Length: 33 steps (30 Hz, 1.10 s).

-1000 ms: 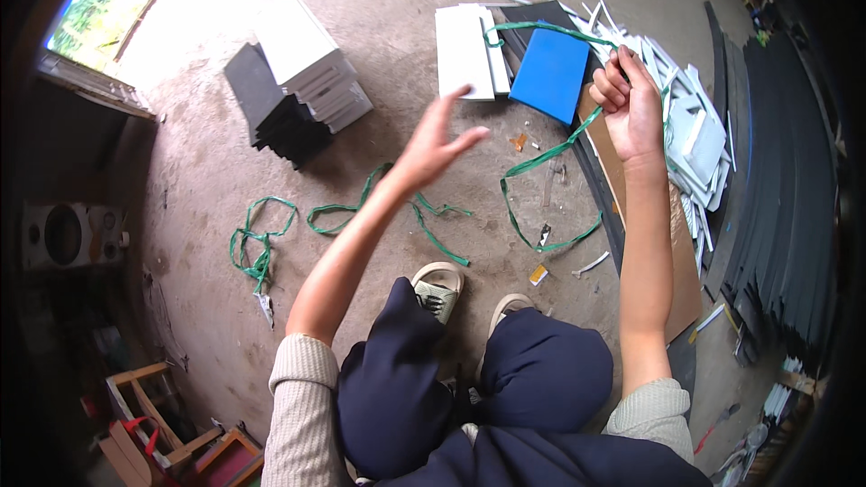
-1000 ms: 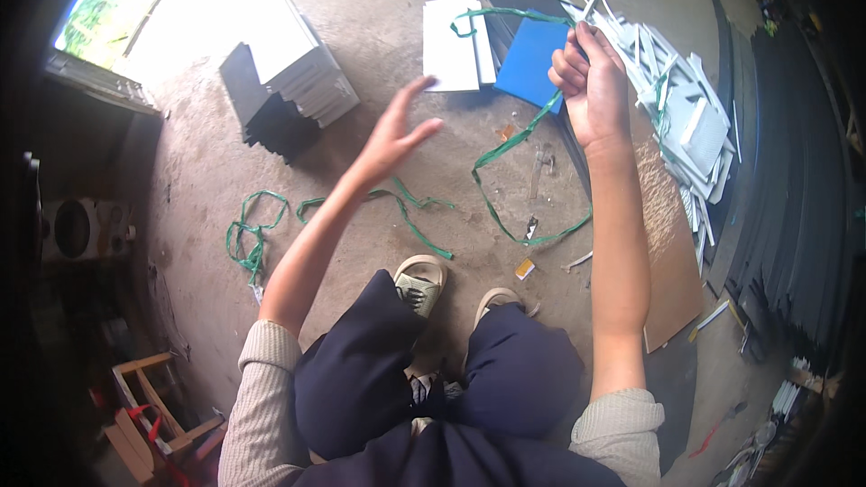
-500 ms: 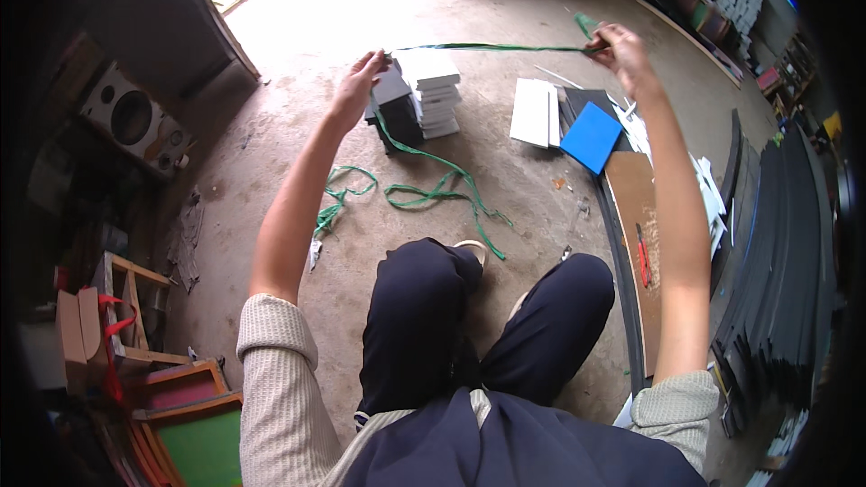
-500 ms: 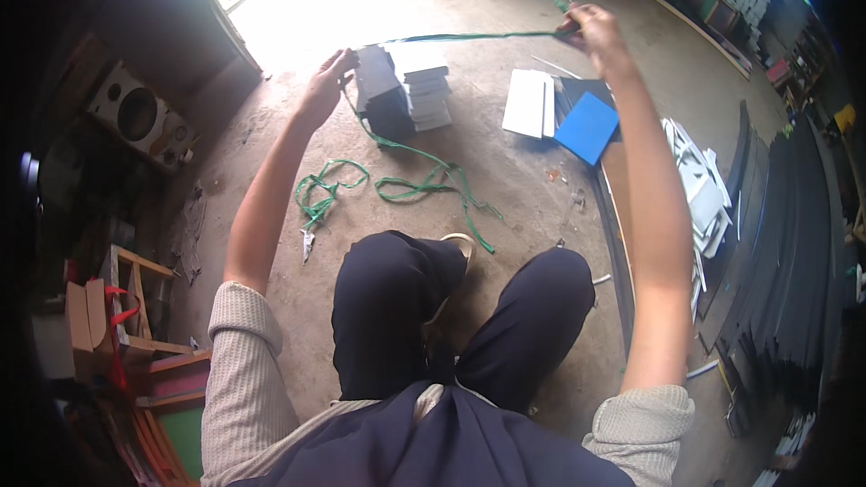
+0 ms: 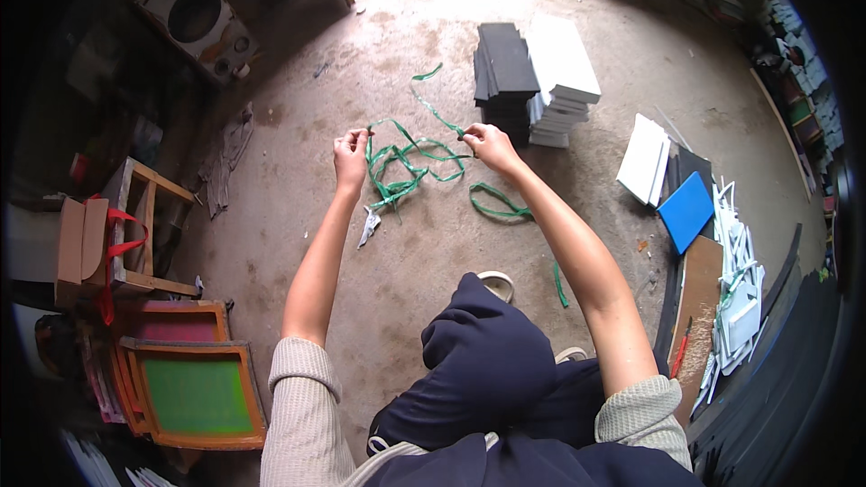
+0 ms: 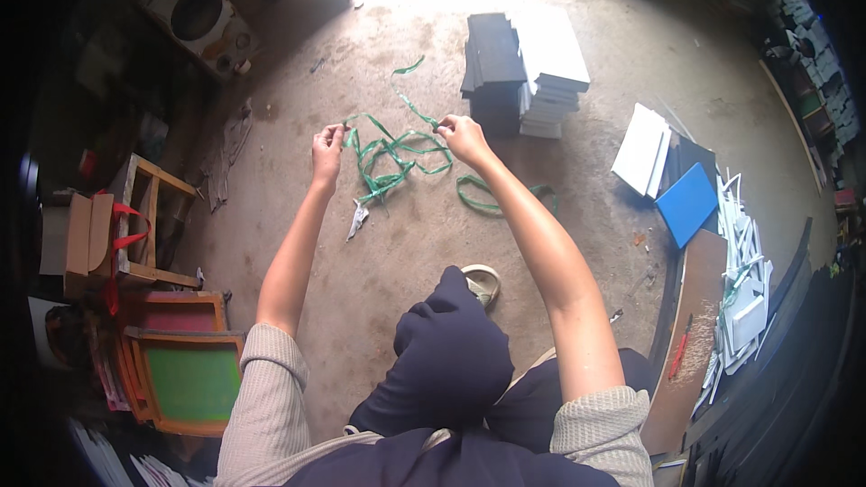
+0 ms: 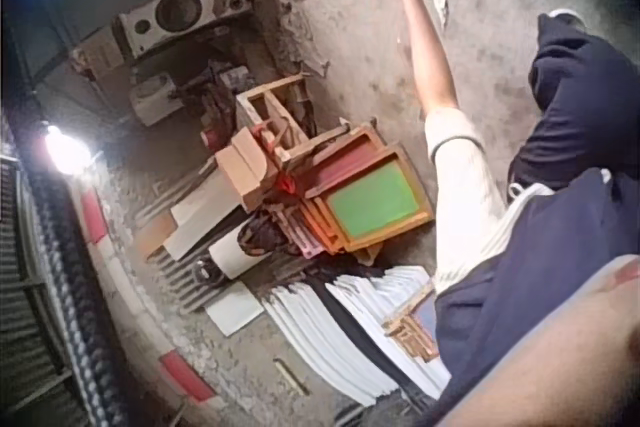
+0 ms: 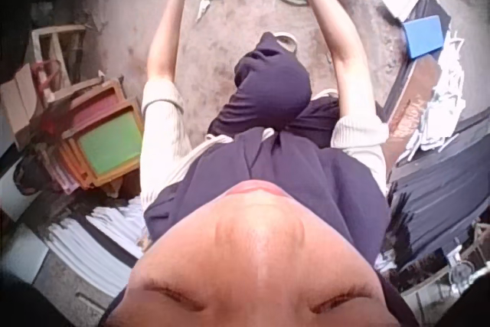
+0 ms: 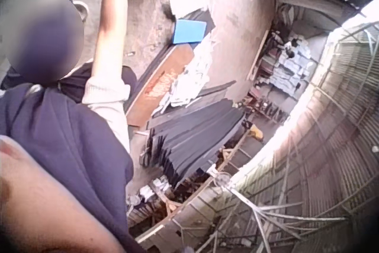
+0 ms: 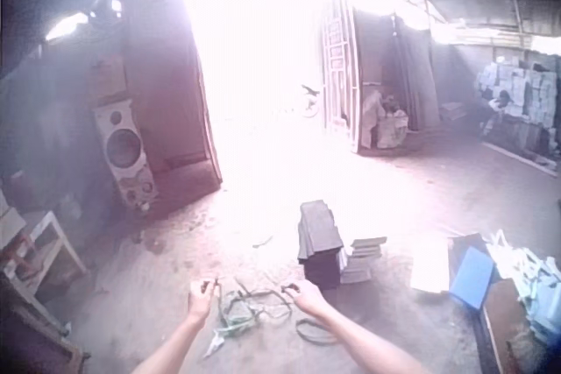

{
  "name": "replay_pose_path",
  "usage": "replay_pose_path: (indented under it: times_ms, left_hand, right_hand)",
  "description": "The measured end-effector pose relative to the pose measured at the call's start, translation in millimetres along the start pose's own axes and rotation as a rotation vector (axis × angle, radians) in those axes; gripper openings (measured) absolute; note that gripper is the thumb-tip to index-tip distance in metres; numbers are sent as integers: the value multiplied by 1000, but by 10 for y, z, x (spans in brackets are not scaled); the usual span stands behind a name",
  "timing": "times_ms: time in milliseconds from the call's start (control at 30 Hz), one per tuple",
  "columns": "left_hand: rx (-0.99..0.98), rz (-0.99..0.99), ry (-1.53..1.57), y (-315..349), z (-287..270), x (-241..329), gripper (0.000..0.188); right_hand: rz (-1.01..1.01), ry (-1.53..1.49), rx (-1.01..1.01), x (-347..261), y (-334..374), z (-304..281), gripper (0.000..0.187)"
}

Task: The person retrieves a green strap from a sack, then sits on the floor and uses red scissors to cut the strap into multiple smaller pieces. The person handles the strap and scissors throughout the process.

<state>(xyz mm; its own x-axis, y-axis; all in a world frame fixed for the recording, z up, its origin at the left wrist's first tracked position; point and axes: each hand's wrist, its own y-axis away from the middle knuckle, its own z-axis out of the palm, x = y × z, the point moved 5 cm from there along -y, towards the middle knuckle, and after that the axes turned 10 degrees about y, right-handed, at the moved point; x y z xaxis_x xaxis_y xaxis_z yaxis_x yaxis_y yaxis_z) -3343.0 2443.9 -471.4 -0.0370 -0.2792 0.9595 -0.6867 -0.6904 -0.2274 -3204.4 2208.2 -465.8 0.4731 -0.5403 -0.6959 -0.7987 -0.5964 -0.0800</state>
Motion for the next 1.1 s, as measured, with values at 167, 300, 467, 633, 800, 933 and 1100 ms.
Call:
replay_pose_path:
  times_ms: [167, 300, 467, 633, 800, 933, 1100]
  left_hand:
    - [137, 17, -330, 337, 143, -648, 32]
    - [-223, 111, -248, 640, 998, -648, 34]
    - [-768, 321, -418, 1264, 2170, -896, 38]
    - [-940, 552, -572, 1455, 2546, -971, 29]
    - [-1074, 62, -162, 1347, 2624, -451, 17]
    - [-954, 303, -11, 1069, 2542, 360, 19]
    - [-845, 389, 147, 723, 2436, 1470, 25]
  right_hand:
    - [65, 165, -194, 918, 204, 593, 37]
    - [98, 444, -346, 1723, 624, 200, 42]
    - [68, 609, -347, 2013, 942, 265, 48]
    - [-62, 698, -368, 2016, 978, 279, 25]
    - [28, 410, -222, 1934, 1129, -436, 14]
    - [238, 142, -286, 1439, 1284, -1471, 22]
    - [283, 291, -20, 969, 2055, -2973, 31]
